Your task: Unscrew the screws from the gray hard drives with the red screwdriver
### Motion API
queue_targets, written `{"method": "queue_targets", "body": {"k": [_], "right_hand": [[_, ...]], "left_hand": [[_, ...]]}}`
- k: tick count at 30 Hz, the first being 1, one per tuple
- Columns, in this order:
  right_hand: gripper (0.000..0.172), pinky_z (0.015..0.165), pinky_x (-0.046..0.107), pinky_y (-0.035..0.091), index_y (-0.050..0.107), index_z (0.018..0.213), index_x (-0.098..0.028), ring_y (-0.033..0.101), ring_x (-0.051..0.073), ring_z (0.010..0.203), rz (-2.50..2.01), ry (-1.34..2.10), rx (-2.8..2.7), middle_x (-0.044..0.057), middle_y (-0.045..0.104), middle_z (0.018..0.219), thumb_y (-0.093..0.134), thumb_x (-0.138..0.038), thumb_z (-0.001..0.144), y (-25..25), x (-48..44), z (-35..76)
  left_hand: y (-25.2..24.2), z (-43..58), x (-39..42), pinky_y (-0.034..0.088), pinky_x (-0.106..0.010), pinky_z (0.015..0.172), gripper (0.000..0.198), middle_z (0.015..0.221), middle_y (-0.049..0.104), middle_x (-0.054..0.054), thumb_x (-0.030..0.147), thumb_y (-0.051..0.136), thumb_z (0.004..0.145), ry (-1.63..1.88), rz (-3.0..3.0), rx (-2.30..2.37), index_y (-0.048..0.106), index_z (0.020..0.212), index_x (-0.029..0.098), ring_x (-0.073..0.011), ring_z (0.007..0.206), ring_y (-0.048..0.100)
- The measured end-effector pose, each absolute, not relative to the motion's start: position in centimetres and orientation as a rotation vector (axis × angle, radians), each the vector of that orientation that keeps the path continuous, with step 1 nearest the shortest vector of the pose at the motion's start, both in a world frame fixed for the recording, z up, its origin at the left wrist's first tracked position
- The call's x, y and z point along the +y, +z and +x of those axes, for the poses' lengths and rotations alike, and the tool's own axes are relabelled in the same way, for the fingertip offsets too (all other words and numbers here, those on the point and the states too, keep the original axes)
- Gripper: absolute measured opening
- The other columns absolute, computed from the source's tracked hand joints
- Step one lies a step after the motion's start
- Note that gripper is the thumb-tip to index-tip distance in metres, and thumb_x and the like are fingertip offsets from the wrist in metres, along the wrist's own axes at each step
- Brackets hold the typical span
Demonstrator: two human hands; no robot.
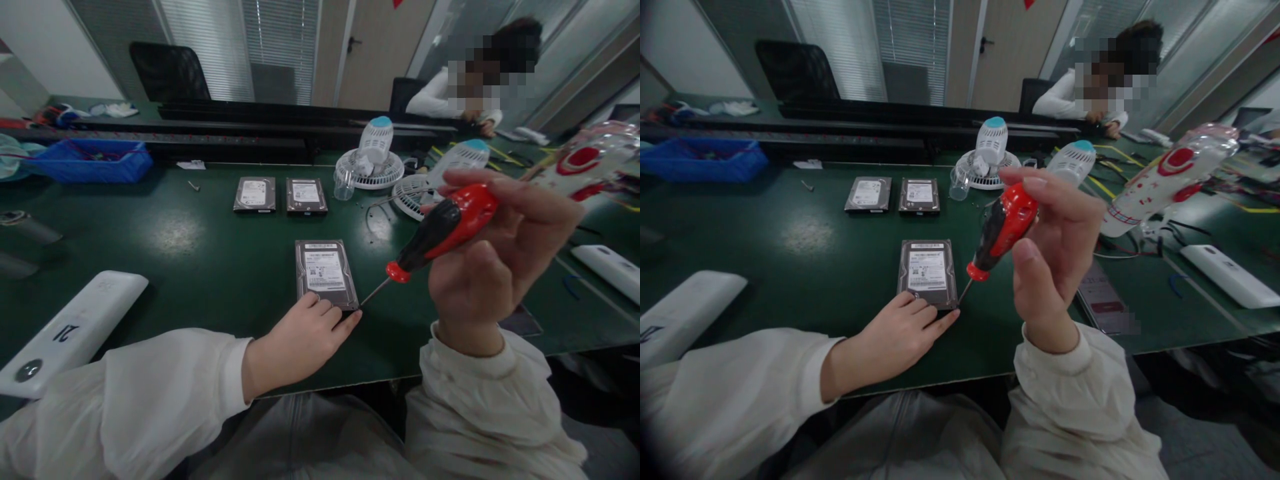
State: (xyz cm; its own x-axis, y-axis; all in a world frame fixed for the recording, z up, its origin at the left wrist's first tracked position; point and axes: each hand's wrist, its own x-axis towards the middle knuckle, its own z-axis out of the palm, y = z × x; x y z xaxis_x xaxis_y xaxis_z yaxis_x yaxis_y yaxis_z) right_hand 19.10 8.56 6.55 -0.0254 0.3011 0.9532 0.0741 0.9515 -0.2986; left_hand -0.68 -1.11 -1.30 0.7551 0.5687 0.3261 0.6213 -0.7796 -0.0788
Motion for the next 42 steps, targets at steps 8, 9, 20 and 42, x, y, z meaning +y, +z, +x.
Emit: {"method": "queue_targets", "body": {"k": [8, 9, 20, 42], "right_hand": [[0.052, 0.076, 0.041, 0.058, 0.066, 0.121, -0.038, 0.062, 0.020, 0.093, -0.315, 0.019, -1.523, -0.001, 0.058, 0.106, 0.077, -0.038, 0.071, 6.2, 9.2, 19.5], [0.051, 0.077, 0.043, 0.058, 0.066, 0.121, -0.037, 0.062, 0.021, 0.092, -0.294, -0.002, -1.522, 0.000, 0.058, 0.105, 0.076, -0.042, 0.071, 6.2, 9.3, 19.5], [0.056, 0.087, 0.045, 0.053, 0.067, 0.126, -0.031, 0.062, 0.022, 0.101, -0.264, -0.124, -1.621, -0.002, 0.066, 0.111, 0.074, -0.037, 0.071, 6.8, 9.1, 19.9], [0.039, 0.072, 0.040, 0.058, 0.065, 0.123, -0.036, 0.069, 0.023, 0.105, -0.219, 0.173, -1.602, -0.003, 0.065, 0.115, 0.058, -0.033, 0.085, 6.9, 8.4, 18.6]], "left_hand": [[-1.3, -0.7, -1.0, 0.044, -0.039, 0.075, 0.040, 0.091, 0.066, -0.006, 0.015, 0.048, 0.100, -0.410, -2.769, -0.944, 0.055, 0.139, 0.010, -0.0229, 0.083, 0.061], [-1.3, -0.8, -1.1, 0.044, -0.039, 0.075, 0.040, 0.091, 0.065, -0.006, 0.015, 0.048, 0.100, -0.411, -2.770, -0.945, 0.055, 0.139, 0.010, -0.0229, 0.083, 0.060], [-1.2, -0.7, -1.1, 0.045, -0.039, 0.076, 0.040, 0.091, 0.066, -0.006, 0.016, 0.049, 0.100, -0.406, -2.770, -0.951, 0.055, 0.139, 0.010, -0.0226, 0.083, 0.060], [-1.2, -0.8, -1.1, 0.045, -0.039, 0.077, 0.038, 0.092, 0.066, -0.006, 0.015, 0.047, 0.101, -0.406, -2.771, -0.949, 0.055, 0.139, 0.010, -0.0218, 0.084, 0.061]]}}
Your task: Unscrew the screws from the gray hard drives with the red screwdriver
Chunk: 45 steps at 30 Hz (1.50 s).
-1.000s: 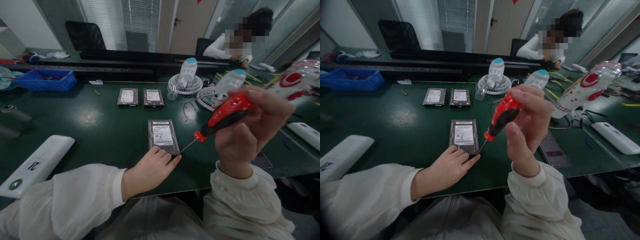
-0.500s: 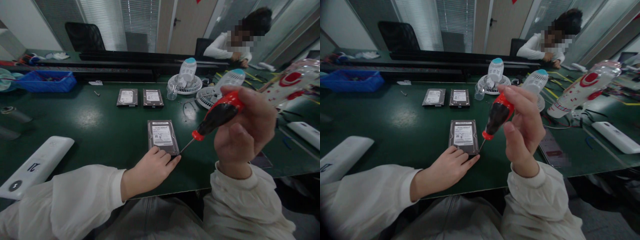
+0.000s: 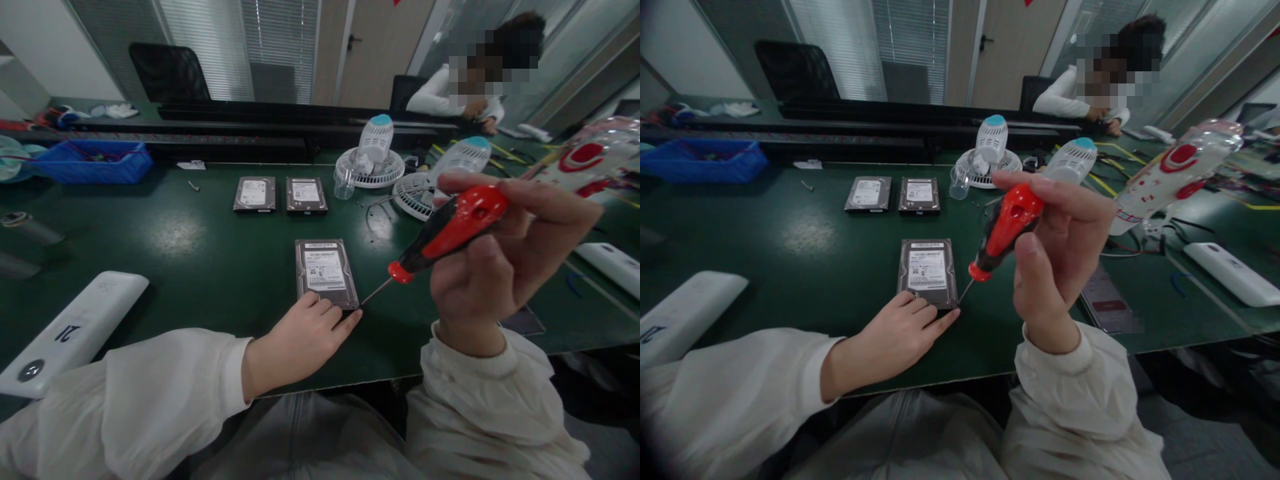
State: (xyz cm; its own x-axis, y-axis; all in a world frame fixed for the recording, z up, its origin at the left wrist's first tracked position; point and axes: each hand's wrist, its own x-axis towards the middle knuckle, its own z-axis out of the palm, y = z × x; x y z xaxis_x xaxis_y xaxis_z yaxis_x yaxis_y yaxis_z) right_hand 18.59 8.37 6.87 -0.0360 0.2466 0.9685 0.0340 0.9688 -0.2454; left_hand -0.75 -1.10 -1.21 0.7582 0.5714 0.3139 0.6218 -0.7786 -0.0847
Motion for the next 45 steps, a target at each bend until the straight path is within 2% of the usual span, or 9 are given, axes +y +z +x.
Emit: {"method": "queue_targets", "body": {"k": [6, 12, 18, 21, 25, 30, 33, 39, 45], "right_hand": [[0.048, 0.068, 0.039, 0.052, 0.066, 0.118, -0.037, 0.058, 0.018, 0.078, -0.355, -0.039, -1.486, -0.001, 0.056, 0.102, 0.074, -0.041, 0.071, 6.5, 8.6, 19.1], [0.039, 0.083, 0.048, 0.056, 0.064, 0.122, -0.038, 0.066, 0.026, 0.107, -0.263, 0.100, -1.580, -0.002, 0.068, 0.112, 0.053, -0.045, 0.086, 6.7, 8.8, 19.0], [0.053, 0.076, 0.043, 0.053, 0.067, 0.119, -0.040, 0.061, 0.021, 0.087, -0.344, -0.067, -1.520, -0.002, 0.060, 0.098, 0.076, -0.042, 0.066, 6.6, 8.9, 19.6], [0.043, 0.083, 0.047, 0.054, 0.069, 0.116, -0.040, 0.063, 0.024, 0.092, -0.356, -0.046, -1.512, -0.001, 0.064, 0.100, 0.064, -0.053, 0.076, 6.6, 9.0, 19.3], [0.041, 0.093, 0.054, 0.054, 0.068, 0.122, -0.036, 0.066, 0.028, 0.109, -0.269, 0.119, -1.570, -0.002, 0.071, 0.113, 0.053, -0.042, 0.084, 6.4, 8.8, 19.0], [0.050, 0.084, 0.049, 0.055, 0.065, 0.124, -0.044, 0.065, 0.025, 0.096, -0.397, -0.069, -1.559, -0.003, 0.064, 0.106, 0.069, -0.054, 0.074, 6.3, 8.8, 19.7], [0.049, 0.082, 0.047, 0.053, 0.068, 0.121, -0.040, 0.061, 0.024, 0.094, -0.341, -0.106, -1.554, -0.001, 0.063, 0.102, 0.070, -0.052, 0.073, 6.5, 9.0, 19.8], [0.050, 0.105, 0.054, 0.047, 0.062, 0.137, -0.035, 0.061, 0.027, 0.122, -0.282, -0.029, -1.668, -0.009, 0.068, 0.132, 0.045, -0.041, 0.090, 6.4, 9.3, 19.6], [0.055, 0.075, 0.039, 0.057, 0.065, 0.126, -0.041, 0.064, 0.020, 0.091, -0.347, -0.044, -1.537, -0.004, 0.065, 0.110, 0.076, -0.047, 0.073, 6.3, 9.0, 19.8]], "left_hand": [[-1.3, -0.7, -1.1, 0.045, -0.039, 0.076, 0.040, 0.092, 0.066, -0.006, 0.014, 0.048, 0.100, -0.418, -2.770, -0.949, 0.055, 0.139, 0.010, -0.0223, 0.083, 0.061], [-1.2, -0.7, -1.1, 0.045, -0.039, 0.077, 0.039, 0.091, 0.066, -0.006, 0.015, 0.049, 0.101, -0.403, -2.782, -0.950, 0.055, 0.139, 0.010, -0.0218, 0.083, 0.061], [-1.3, -0.7, -1.1, 0.043, -0.039, 0.078, 0.039, 0.092, 0.066, -0.006, 0.015, 0.049, 0.101, -0.408, -2.776, -0.950, 0.055, 0.139, 0.010, -0.0221, 0.084, 0.061], [-1.3, -0.8, -1.1, 0.042, -0.039, 0.077, 0.039, 0.092, 0.066, -0.006, 0.015, 0.048, 0.101, -0.409, -2.770, -0.952, 0.055, 0.140, 0.010, -0.0222, 0.084, 0.060], [-1.2, -0.8, -1.1, 0.042, -0.039, 0.076, 0.039, 0.091, 0.065, -0.005, 0.015, 0.048, 0.101, -0.406, -2.775, -0.947, 0.055, 0.139, 0.010, -0.0220, 0.083, 0.060], [-1.3, -0.8, -1.1, 0.042, -0.039, 0.077, 0.039, 0.091, 0.066, -0.006, 0.015, 0.049, 0.101, -0.405, -2.768, -0.953, 0.055, 0.139, 0.011, -0.0220, 0.083, 0.060], [-1.3, -0.7, -1.1, 0.043, -0.039, 0.077, 0.039, 0.092, 0.066, -0.006, 0.015, 0.049, 0.101, -0.411, -2.769, -0.949, 0.055, 0.139, 0.010, -0.0220, 0.083, 0.060], [-1.3, -0.7, -1.0, 0.044, -0.039, 0.075, 0.039, 0.091, 0.066, -0.005, 0.015, 0.049, 0.100, -0.414, -2.774, -0.947, 0.056, 0.139, 0.010, -0.0222, 0.082, 0.061], [-1.3, -0.7, -1.1, 0.044, -0.039, 0.076, 0.039, 0.092, 0.066, -0.006, 0.015, 0.049, 0.100, -0.423, -2.774, -0.950, 0.056, 0.138, 0.010, -0.0222, 0.084, 0.061]]}}
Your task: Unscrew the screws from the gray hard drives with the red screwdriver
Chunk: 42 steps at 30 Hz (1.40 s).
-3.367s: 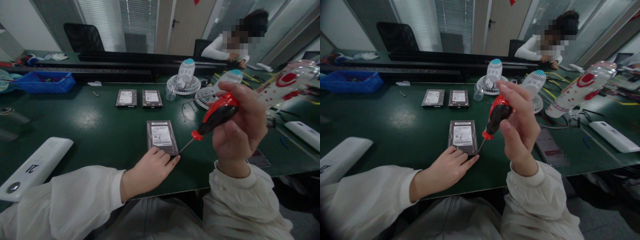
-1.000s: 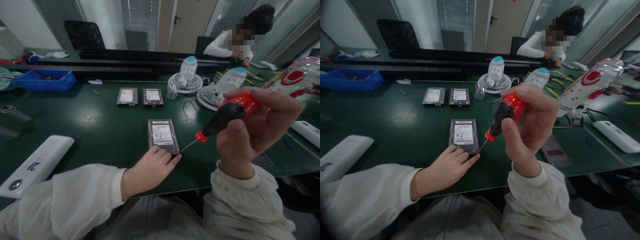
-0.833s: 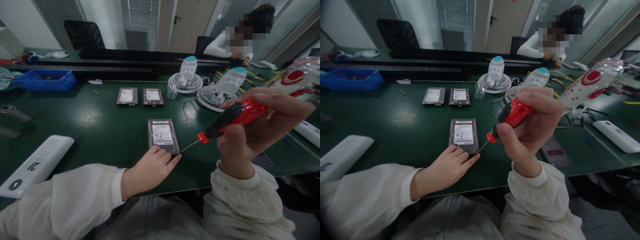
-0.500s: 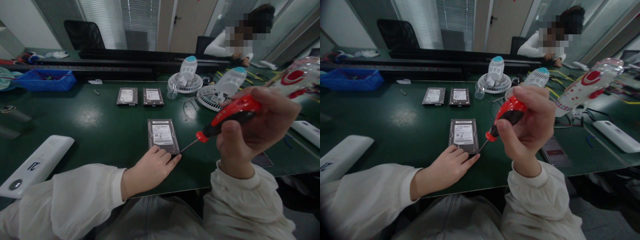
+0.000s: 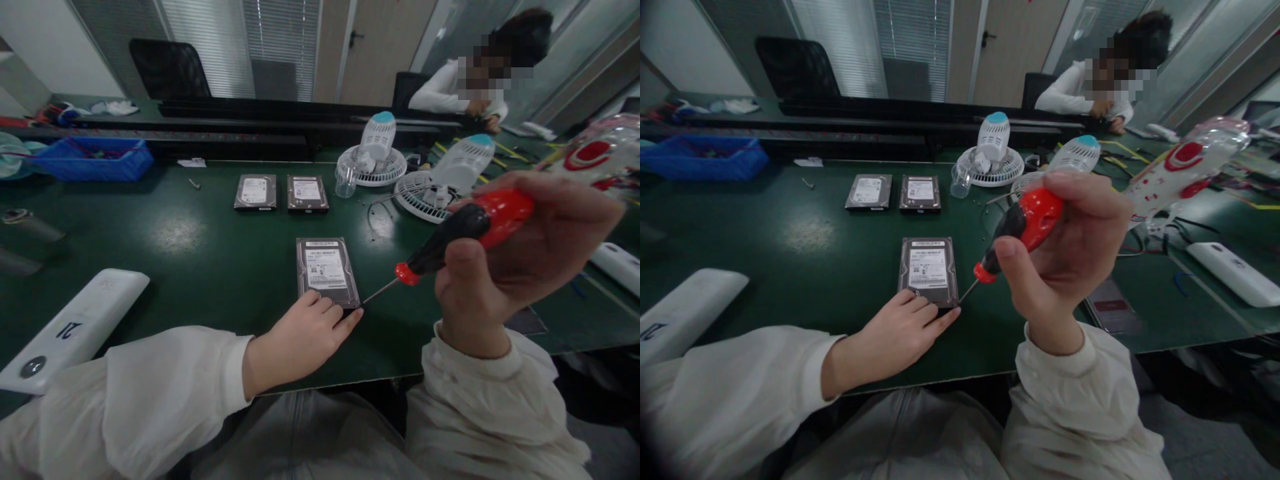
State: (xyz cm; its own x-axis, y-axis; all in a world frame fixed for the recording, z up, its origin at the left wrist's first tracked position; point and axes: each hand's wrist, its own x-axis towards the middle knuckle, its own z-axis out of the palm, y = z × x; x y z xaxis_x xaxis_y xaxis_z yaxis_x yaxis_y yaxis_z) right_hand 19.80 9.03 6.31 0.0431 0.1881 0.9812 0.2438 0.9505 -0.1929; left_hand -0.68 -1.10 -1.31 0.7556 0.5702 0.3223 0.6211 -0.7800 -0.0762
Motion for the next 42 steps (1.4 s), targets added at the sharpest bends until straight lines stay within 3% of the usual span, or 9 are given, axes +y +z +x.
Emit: {"method": "queue_targets", "body": {"k": [6, 11, 15, 21, 25, 29, 34, 39, 42], "right_hand": [[0.037, 0.095, 0.051, 0.055, 0.068, 0.118, -0.035, 0.067, 0.023, 0.105, -0.272, 0.115, -1.514, -0.002, 0.066, 0.105, 0.060, -0.050, 0.085, 6.6, 9.0, 19.2], [0.040, 0.074, 0.039, 0.058, 0.067, 0.124, -0.034, 0.068, 0.019, 0.095, -0.218, 0.157, -1.588, -0.002, 0.065, 0.108, 0.063, -0.036, 0.084, 6.6, 8.7, 19.0], [0.043, 0.071, 0.040, 0.058, 0.069, 0.118, -0.041, 0.062, 0.018, 0.084, -0.304, 0.017, -1.516, -0.003, 0.060, 0.107, 0.074, -0.039, 0.075, 6.6, 8.6, 19.0], [0.037, 0.081, 0.044, 0.059, 0.066, 0.125, -0.036, 0.068, 0.022, 0.105, -0.275, 0.165, -1.597, -0.003, 0.068, 0.111, 0.051, -0.044, 0.092, 6.7, 8.6, 18.7], [0.040, 0.071, 0.041, 0.059, 0.066, 0.123, -0.041, 0.066, 0.021, 0.093, -0.320, 0.088, -1.576, -0.002, 0.063, 0.110, 0.066, -0.044, 0.084, 6.5, 8.3, 19.1], [0.042, 0.079, 0.045, 0.058, 0.069, 0.117, -0.043, 0.062, 0.021, 0.085, -0.377, -0.002, -1.488, 0.000, 0.056, 0.105, 0.073, -0.056, 0.076, 6.5, 8.2, 19.1], [0.035, 0.091, 0.049, 0.056, 0.068, 0.121, -0.038, 0.067, 0.026, 0.109, -0.279, 0.230, -1.544, -0.001, 0.066, 0.109, 0.055, -0.042, 0.089, 6.5, 8.4, 18.6], [0.048, 0.075, 0.037, 0.056, 0.066, 0.126, -0.037, 0.065, 0.017, 0.088, -0.253, 0.124, -1.614, -0.002, 0.062, 0.112, 0.070, -0.032, 0.078, 6.4, 8.7, 19.1], [0.049, 0.076, 0.037, 0.053, 0.068, 0.121, -0.040, 0.058, 0.016, 0.081, -0.305, 0.034, -1.540, -0.003, 0.061, 0.106, 0.076, -0.042, 0.073, 6.2, 8.9, 19.3]], "left_hand": [[-1.4, -0.7, -1.1, 0.044, -0.039, 0.074, 0.040, 0.092, 0.066, -0.006, 0.015, 0.049, 0.100, -0.418, -2.770, -0.950, 0.055, 0.139, 0.010, -0.0223, 0.083, 0.061], [-1.2, -0.7, -1.1, 0.044, -0.039, 0.075, 0.040, 0.091, 0.066, -0.005, 0.015, 0.049, 0.100, -0.419, -2.774, -0.957, 0.056, 0.139, 0.010, -0.0223, 0.083, 0.061], [-1.2, -0.7, -1.1, 0.044, -0.039, 0.077, 0.040, 0.093, 0.066, -0.006, 0.016, 0.049, 0.101, -0.426, -2.773, -0.956, 0.055, 0.139, 0.010, -0.0227, 0.085, 0.061], [-1.2, -0.7, -1.1, 0.043, -0.039, 0.075, 0.039, 0.091, 0.066, -0.005, 0.015, 0.049, 0.101, -0.410, -2.774, -0.952, 0.055, 0.139, 0.010, -0.0221, 0.083, 0.061], [-1.3, -0.8, -1.1, 0.043, -0.039, 0.076, 0.040, 0.092, 0.066, -0.006, 0.015, 0.050, 0.100, -0.407, -2.772, -0.949, 0.055, 0.139, 0.010, -0.0220, 0.083, 0.061], [-1.3, -0.7, -1.0, 0.043, -0.038, 0.076, 0.040, 0.092, 0.066, -0.006, 0.016, 0.049, 0.101, -0.415, -2.770, -0.949, 0.054, 0.140, 0.010, -0.0221, 0.084, 0.061], [-1.3, -0.7, -1.1, 0.043, -0.038, 0.075, 0.039, 0.091, 0.066, -0.006, 0.015, 0.049, 0.101, -0.408, -2.768, -0.950, 0.055, 0.139, 0.010, -0.0218, 0.082, 0.061], [-1.4, -0.8, -1.1, 0.044, -0.039, 0.075, 0.040, 0.092, 0.066, -0.006, 0.016, 0.050, 0.100, -0.424, -2.768, -0.944, 0.055, 0.139, 0.010, -0.0227, 0.083, 0.061], [-1.3, -0.8, -1.1, 0.045, -0.039, 0.076, 0.040, 0.091, 0.066, -0.006, 0.016, 0.050, 0.100, -0.423, -2.770, -0.947, 0.055, 0.139, 0.010, -0.0226, 0.084, 0.061]]}}
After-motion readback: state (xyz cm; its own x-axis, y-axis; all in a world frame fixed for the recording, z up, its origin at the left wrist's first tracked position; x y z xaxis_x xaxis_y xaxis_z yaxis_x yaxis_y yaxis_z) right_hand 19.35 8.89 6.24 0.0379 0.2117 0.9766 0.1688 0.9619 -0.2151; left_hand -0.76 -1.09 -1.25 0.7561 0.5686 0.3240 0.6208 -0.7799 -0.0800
